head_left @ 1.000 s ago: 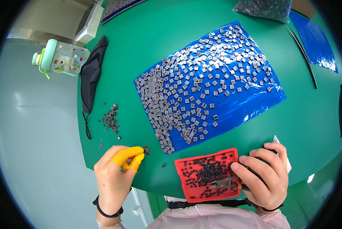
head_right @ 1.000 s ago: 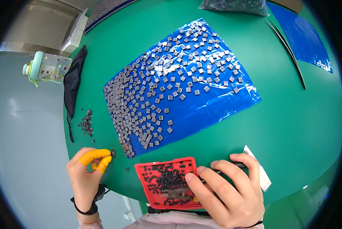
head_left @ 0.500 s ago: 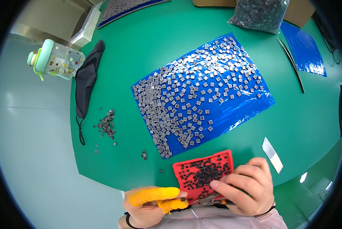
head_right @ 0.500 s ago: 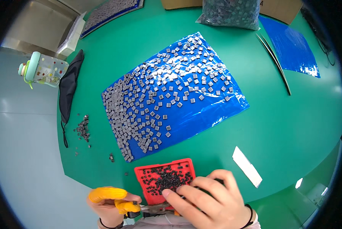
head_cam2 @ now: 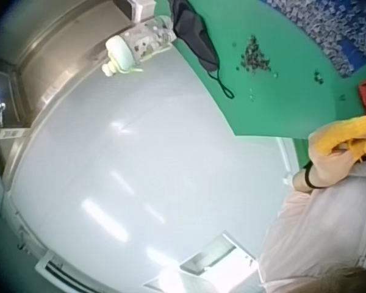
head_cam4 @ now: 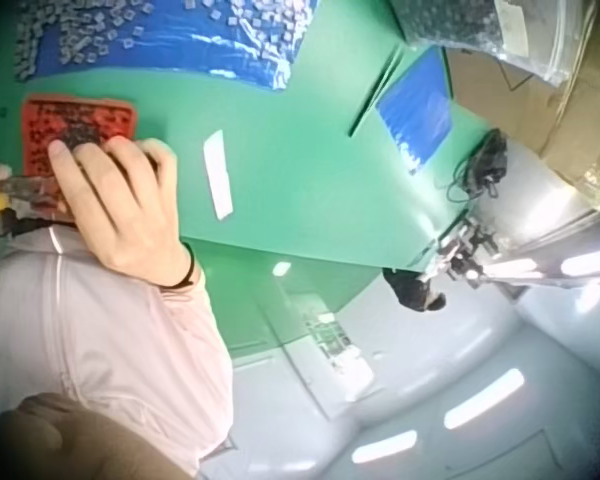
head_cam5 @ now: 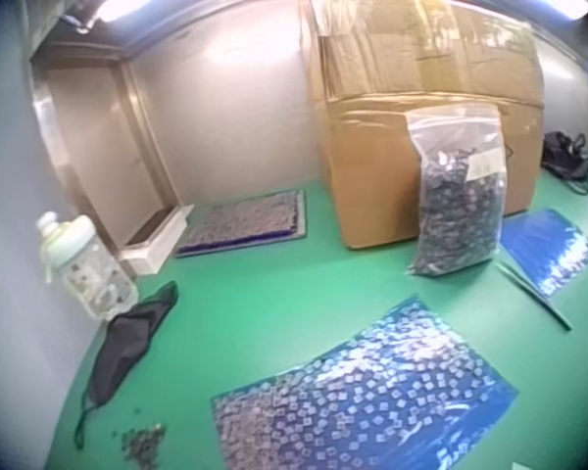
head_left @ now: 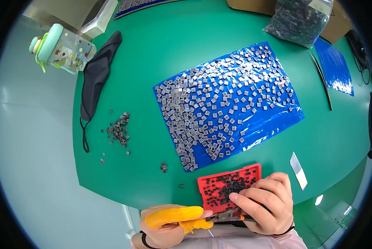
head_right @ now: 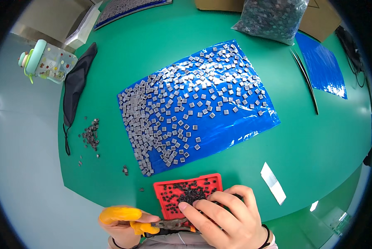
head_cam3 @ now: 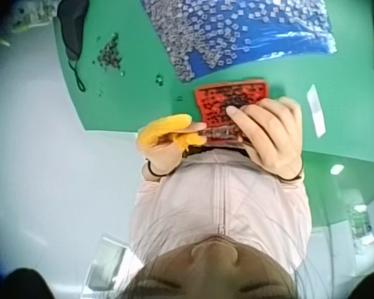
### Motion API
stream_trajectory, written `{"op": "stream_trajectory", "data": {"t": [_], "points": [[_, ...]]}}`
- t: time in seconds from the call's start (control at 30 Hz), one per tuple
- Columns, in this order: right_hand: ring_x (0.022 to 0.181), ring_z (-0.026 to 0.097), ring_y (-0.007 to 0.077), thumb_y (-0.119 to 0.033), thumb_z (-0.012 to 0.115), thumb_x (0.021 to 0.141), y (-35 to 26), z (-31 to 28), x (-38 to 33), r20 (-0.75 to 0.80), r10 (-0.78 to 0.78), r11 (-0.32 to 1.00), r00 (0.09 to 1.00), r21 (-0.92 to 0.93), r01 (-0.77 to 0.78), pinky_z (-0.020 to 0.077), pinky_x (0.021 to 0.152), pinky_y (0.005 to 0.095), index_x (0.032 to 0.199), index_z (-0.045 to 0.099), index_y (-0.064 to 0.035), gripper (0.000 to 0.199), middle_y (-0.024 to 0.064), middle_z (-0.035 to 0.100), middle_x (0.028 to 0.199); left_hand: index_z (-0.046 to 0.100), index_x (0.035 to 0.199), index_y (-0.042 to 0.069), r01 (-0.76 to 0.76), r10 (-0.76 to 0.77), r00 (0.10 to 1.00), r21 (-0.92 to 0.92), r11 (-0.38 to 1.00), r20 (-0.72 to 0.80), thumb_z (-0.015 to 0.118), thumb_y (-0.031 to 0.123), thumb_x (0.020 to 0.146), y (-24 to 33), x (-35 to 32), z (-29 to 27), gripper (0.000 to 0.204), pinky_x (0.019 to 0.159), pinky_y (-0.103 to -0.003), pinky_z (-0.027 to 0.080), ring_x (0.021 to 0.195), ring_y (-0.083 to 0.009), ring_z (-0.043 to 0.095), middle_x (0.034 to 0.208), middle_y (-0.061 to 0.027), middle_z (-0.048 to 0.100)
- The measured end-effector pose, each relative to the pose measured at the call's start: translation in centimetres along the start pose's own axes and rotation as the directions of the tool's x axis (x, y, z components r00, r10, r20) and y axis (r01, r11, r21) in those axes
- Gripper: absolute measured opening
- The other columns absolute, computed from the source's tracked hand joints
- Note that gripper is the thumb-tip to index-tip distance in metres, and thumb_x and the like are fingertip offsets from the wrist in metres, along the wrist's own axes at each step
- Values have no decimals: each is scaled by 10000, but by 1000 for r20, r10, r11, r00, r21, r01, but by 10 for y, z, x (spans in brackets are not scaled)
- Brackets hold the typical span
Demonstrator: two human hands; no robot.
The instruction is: The person uses pliers to pick up small black components from a red tray and places them onto a blue sheet on the table. The person wears a yellow finger cot on the left index finger. The task involves repetitive picking and placing of small items.
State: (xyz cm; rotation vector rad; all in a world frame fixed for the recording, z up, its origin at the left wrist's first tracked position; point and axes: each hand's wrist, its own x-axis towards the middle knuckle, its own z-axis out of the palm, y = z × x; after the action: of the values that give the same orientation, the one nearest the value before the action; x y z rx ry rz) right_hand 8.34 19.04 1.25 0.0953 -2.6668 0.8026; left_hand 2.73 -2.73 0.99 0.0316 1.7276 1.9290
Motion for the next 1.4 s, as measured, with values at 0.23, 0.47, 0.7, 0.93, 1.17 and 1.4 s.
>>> {"op": "stream_trajectory", "data": {"t": [0.23, 0.47, 0.7, 0.93, 1.17, 1.4], "points": [[766, 565, 187, -130, 686, 519, 1, 1, 1, -5, 0, 999, 1000, 34, 0, 401, 670, 362, 957, 728, -112, 440, -14, 610, 849, 591, 1020, -150, -61, 61, 998, -83, 995, 1, 661, -160, 794, -10, -2, -3, 237, 734, -459, 629, 869, -375, 697, 982, -258, 653], [773, 567, 194, -149, 676, 478, 2, -2, -2, 5, 19, 996, 1000, 92, -20, 395, 666, 367, 967, 729, -104, 495, -10, 609, 850, 600, 1015, -138, -47, 50, 995, -38, 998, 82, 680, -129, 801, -7, 3, -3, 229, 730, -435, 626, 870, -352, 702, 974, -261, 669], [739, 544, 199, -171, 674, 486, 3, -3, -4, -25, -13, 999, 1000, -34, 12, 382, 638, 376, 909, 734, -112, 430, -12, 594, 803, 597, 1079, -139, -31, 46, 985, -92, 995, 164, 618, -78, 877, -9, -2, -2, 212, 775, -437, 615, 903, -346, 693, 1032, -263, 664], [704, 516, 198, -214, 661, 488, 0, -4, -5, -80, -3, 1000, 997, -23, 1, 358, 608, 375, 862, 733, -129, 389, -10, 573, 765, 610, 1120, -111, 39, -30, 986, -51, 998, 163, 616, -65, 884, 5, 0, 7, 241, 759, -353, 599, 902, -311, 691, 1056, -253, 667], [705, 517, 201, -219, 655, 467, 3, -2, -6, -70, -20, 1000, 997, -25, 18, 361, 599, 377, 854, 732, -124, 406, 2, 577, 785, 671, 978, -31, -309, 232, 912, 195, 931, 337, 706, -79, 777, 4, 29, 10, 210, 614, -264, 533, 698, -183, 656, 890, -164, 700], [716, 520, 193, -205, 655, 470, 2, 0, -6, -49, -61, 998, 997, 19, 62, 386, 574, 343, 878, 740, -128, 424, 5, 558, 794, 593, 951, -8, -238, 252, 926, -83, 968, 282, 610, 54, 912, -26, 16, 16, 75, 637, -273, 466, 705, -183, 585, 844, -97, 605]]}}
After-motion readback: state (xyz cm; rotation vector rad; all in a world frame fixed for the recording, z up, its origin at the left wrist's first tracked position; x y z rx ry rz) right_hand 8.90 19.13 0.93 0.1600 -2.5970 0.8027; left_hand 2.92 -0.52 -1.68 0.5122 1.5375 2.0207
